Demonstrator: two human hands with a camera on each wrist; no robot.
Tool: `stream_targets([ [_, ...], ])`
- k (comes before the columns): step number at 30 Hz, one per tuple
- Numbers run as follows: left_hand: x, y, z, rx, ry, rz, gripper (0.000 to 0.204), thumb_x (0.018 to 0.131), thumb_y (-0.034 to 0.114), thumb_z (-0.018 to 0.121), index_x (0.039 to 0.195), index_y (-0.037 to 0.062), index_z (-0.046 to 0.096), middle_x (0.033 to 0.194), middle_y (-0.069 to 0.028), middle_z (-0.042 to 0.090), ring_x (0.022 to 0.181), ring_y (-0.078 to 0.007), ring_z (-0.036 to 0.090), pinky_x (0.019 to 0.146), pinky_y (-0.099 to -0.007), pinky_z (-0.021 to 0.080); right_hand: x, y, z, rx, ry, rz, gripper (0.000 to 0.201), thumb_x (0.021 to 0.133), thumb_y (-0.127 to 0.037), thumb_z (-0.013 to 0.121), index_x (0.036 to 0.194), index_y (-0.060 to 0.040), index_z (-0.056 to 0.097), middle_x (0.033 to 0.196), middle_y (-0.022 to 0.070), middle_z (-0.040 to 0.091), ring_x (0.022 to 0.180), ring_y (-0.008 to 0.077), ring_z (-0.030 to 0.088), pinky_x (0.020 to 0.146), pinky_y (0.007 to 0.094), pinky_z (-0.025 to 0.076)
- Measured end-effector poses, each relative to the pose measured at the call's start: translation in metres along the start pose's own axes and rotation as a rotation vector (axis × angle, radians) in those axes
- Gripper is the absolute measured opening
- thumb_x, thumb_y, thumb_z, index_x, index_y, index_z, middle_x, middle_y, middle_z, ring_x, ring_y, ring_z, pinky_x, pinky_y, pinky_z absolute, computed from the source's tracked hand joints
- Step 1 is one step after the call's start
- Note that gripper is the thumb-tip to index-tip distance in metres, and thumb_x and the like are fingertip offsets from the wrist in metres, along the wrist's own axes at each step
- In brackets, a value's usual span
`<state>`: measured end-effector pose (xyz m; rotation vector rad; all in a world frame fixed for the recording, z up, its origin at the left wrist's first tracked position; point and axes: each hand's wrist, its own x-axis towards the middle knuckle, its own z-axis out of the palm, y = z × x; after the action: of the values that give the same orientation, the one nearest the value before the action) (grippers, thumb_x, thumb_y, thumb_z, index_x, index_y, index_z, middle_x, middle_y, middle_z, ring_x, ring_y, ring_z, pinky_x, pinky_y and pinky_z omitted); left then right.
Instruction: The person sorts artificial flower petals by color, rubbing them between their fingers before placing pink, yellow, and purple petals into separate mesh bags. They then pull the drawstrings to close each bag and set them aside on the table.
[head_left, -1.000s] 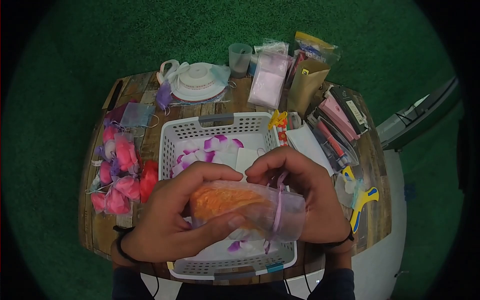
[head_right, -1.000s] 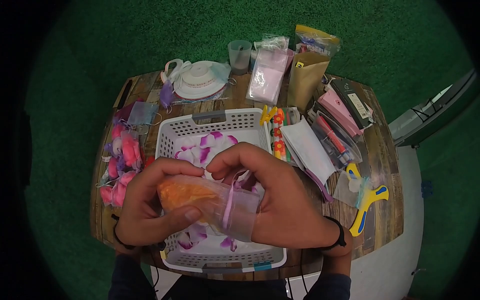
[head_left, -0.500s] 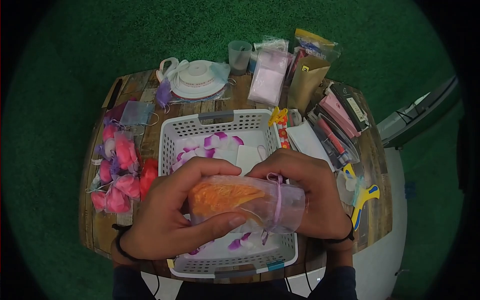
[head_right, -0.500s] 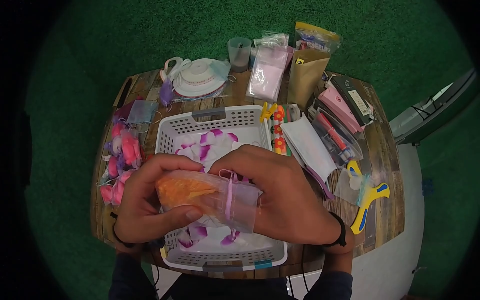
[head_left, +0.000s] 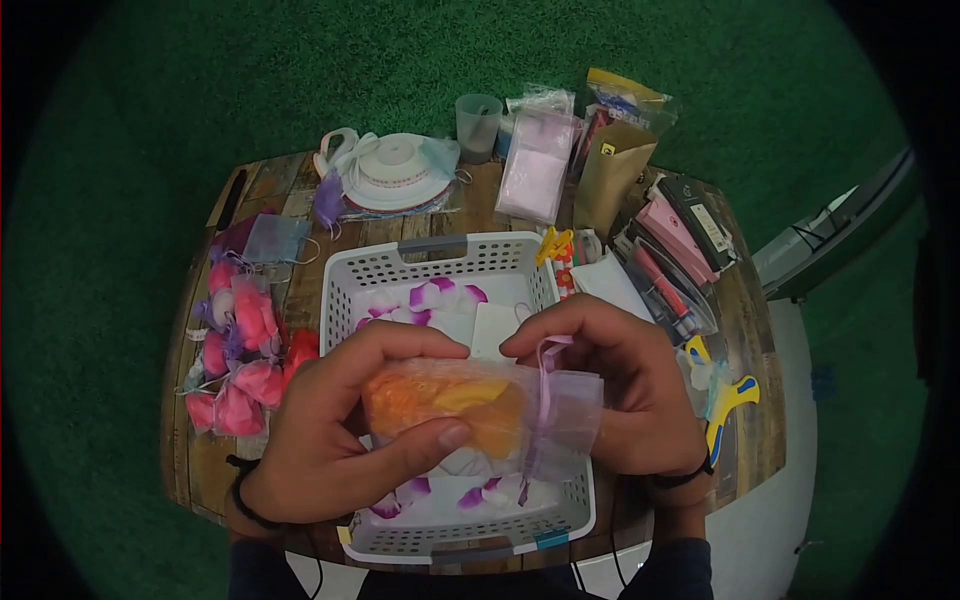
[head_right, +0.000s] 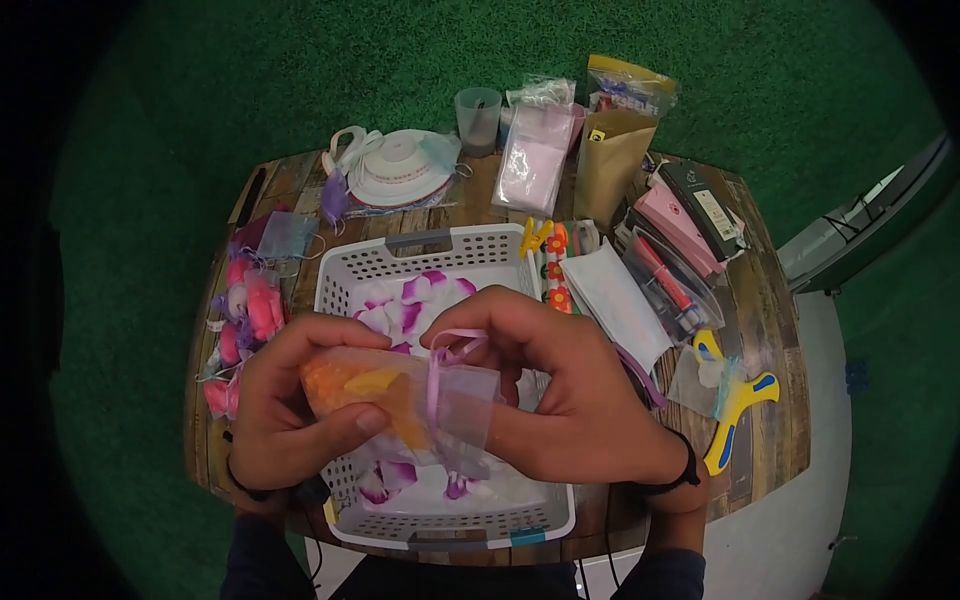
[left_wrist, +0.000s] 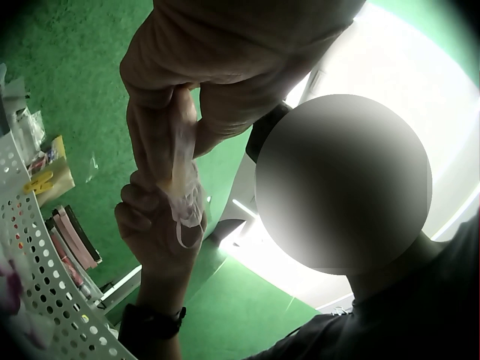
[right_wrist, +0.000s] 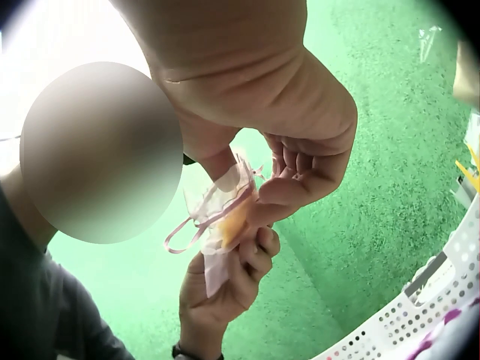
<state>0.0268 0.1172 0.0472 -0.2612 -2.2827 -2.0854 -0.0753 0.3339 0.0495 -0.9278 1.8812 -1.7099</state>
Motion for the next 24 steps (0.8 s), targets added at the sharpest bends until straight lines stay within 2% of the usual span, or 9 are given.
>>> stream_targets([
  [3, 0.001, 0.0, -0.001, -0.04, 0.048, 0.029, 0.046, 0.086, 0.006, 0.075, 0.124, -0.0002, 0.052, 0.108, -0.0065, 0.063, 0.097, -0.0092, 0.061, 0.079, -0.0245, 0.052, 0.001, 0.006, -0.005, 0.205, 0.018, -0.055, 0.032, 0.079, -0.009, 0.073, 0.107, 0.0022, 0.062, 0.105, 0.0084, 0.065, 0.096, 0.0144, 0.063, 0.087, 0.0269, 0.048],
  [5, 0.001, 0.002, -0.002, -0.032, 0.04, 0.029, 0.047, 0.085, 0.005, 0.076, 0.124, -0.0002, 0.051, 0.109, -0.0063, 0.063, 0.098, -0.0096, 0.061, 0.08, -0.0244, 0.052, 0.003, 0.011, -0.01, 0.181, -0.064, -0.116, 0.028, 0.083, -0.006, 0.069, 0.109, 0.0002, 0.062, 0.097, 0.0011, 0.061, 0.082, 0.0052, 0.055, 0.07, 0.0215, 0.044],
  [6, 0.001, 0.003, -0.002, -0.048, 0.03, -0.007, 0.048, 0.084, 0.004, 0.076, 0.124, -0.0002, 0.051, 0.109, -0.0064, 0.063, 0.1, -0.0098, 0.061, 0.082, -0.0246, 0.052, 0.003, 0.01, -0.011, 0.188, -0.057, -0.118, 0.028, 0.083, -0.006, 0.069, 0.109, 0.0002, 0.062, 0.097, 0.0011, 0.061, 0.082, 0.0052, 0.055, 0.07, 0.0215, 0.044],
  [11, 0.002, 0.005, 0.001, -0.087, 0.018, -0.079, 0.05, 0.082, 0.004, 0.077, 0.125, 0.0, 0.051, 0.11, -0.0068, 0.062, 0.103, -0.0104, 0.061, 0.087, -0.0255, 0.051, 0.006, -0.002, -0.012, 0.494, -0.106, 0.062, 0.02, 0.086, -0.004, 0.069, 0.105, -0.0003, 0.064, 0.094, -0.0009, 0.061, 0.081, 0.0035, 0.055, 0.069, 0.0203, 0.044],
  [12, 0.002, 0.004, 0.002, -0.047, 0.011, -0.066, 0.05, 0.082, 0.003, 0.078, 0.124, 0.0002, 0.052, 0.11, -0.0069, 0.062, 0.103, -0.0108, 0.061, 0.087, -0.0259, 0.051, 0.006, -0.004, -0.012, 0.5, -0.099, 0.06, 0.02, 0.086, -0.004, 0.069, 0.105, -0.0003, 0.064, 0.094, -0.0009, 0.061, 0.081, 0.0035, 0.055, 0.069, 0.0203, 0.044],
  [14, 0.002, 0.001, 0.001, 0.0, -0.005, -0.06, 0.049, 0.082, 0.003, 0.078, 0.124, 0.0005, 0.052, 0.11, -0.007, 0.062, 0.103, -0.0111, 0.061, 0.087, -0.0263, 0.051, 0.005, -0.008, -0.012, 0.161, -0.073, 0.136, 0.01, 0.086, -0.006, 0.071, 0.091, 0.0012, 0.067, 0.088, 0.0052, 0.066, 0.085, 0.0101, 0.062, 0.076, 0.0234, 0.048],
  [18, 0.001, 0.005, 0.002, 0.04, -0.021, -0.069, 0.048, 0.081, 0.001, 0.078, 0.122, -0.0008, 0.054, 0.11, -0.0063, 0.062, 0.103, -0.011, 0.06, 0.089, -0.0267, 0.049, 0.005, 0.005, -0.009, 0.294, 0.019, -0.005, 0.011, 0.089, -0.01, 0.071, 0.086, 0.0, 0.068, 0.082, 0.0039, 0.067, 0.075, 0.007, 0.06, 0.065, 0.0216, 0.046],
  [21, -0.001, 0.005, 0.001, 0.014, -0.016, -0.108, 0.046, 0.08, 0.002, 0.078, 0.12, -0.0018, 0.055, 0.111, -0.0063, 0.062, 0.103, -0.0114, 0.06, 0.089, -0.0276, 0.049, 0.006, 0.004, -0.016, 0.309, 0.116, -0.057, 0.021, 0.091, -0.021, 0.073, 0.089, -0.0001, 0.07, 0.07, -0.0041, 0.061, 0.063, -0.0002, 0.051, 0.054, 0.0175, 0.039],
  [24, -0.001, 0.002, -0.002, 0.029, -0.066, -0.117, 0.043, 0.082, 0.006, 0.078, 0.118, -0.0019, 0.057, 0.112, -0.0064, 0.062, 0.105, -0.0124, 0.059, 0.091, -0.0294, 0.047, 0.007, 0.005, -0.02, 0.345, 0.132, -0.118, 0.019, 0.092, -0.019, 0.07, 0.089, -0.0004, 0.069, 0.08, 0.0047, 0.068, 0.065, 0.0045, 0.057, 0.055, 0.0197, 0.044],
])
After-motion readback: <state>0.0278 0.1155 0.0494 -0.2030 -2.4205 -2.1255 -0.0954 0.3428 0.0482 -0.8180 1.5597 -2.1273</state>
